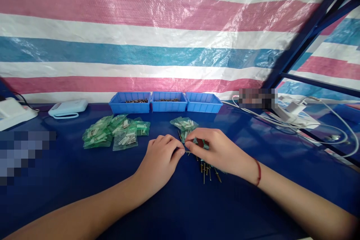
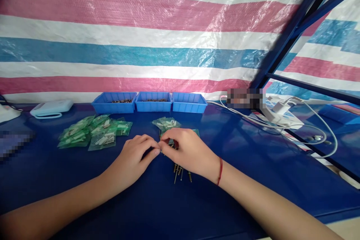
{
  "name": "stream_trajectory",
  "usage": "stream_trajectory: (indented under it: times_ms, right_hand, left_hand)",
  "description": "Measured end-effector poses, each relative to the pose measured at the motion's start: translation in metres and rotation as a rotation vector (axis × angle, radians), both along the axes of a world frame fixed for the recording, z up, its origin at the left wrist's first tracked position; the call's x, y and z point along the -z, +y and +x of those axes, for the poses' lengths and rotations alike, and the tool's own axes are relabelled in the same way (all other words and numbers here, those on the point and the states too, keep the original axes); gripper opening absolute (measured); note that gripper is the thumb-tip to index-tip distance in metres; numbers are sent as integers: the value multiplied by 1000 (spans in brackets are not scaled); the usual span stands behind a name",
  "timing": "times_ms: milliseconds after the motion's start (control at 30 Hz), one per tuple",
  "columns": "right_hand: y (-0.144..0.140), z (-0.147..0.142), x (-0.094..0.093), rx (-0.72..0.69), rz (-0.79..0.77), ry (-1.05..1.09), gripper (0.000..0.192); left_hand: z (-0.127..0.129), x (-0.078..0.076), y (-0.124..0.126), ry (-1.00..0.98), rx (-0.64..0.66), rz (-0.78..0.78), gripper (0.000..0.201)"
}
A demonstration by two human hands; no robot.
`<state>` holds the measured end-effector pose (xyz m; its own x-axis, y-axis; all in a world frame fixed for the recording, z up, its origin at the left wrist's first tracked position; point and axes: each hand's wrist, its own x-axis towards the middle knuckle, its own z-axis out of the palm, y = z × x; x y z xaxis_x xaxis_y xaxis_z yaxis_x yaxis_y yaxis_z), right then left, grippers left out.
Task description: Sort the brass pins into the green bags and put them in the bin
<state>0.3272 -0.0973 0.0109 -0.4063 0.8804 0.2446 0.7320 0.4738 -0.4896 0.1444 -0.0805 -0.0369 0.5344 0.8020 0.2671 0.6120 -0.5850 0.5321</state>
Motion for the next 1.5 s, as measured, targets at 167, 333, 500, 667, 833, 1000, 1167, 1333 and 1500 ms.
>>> stream_trajectory:
  times_ms: [167, 333, 500, 667, 833, 1000, 1167, 1333, 1500]
  right_hand:
    - [-3, -1, 0, -51, -18, 49, 12]
    - [-6, -1, -1, -5, 35, 71, 12]
    - [-7, 0, 1, 10, -34, 188, 16]
    - [-4, -1, 4, -7, -95, 285, 19]
    - [-3, -2, 6, -15, -145, 320, 21]
    - [-3, -1, 5, -20, -173, 343, 23]
    - [-3, -2, 6, -23, -198, 413, 19]
    - [-1, -6, 7, 14, -277, 637, 17]
    - [2, -3, 4, 17, -210, 723, 14]
  left_hand:
    - [-1, -7, 1, -259, -20, -121, 23]
    - [1, -11, 0, -414, -69, -177, 15]
    - [1, -8, 2, -567, -72, -257, 16]
    - [2, -8, 3, -602, -60, -261, 15]
    - [1, -10, 0, -608, -62, -258, 16]
    - [0, -8, 1, -633, -44, -254, 15]
    - [0, -8, 1, -628, -43, -218, 17]
    - [-1, -11, 0, -601, -70, -193, 18]
    - [1, -10, 0, -492, -98, -170, 17]
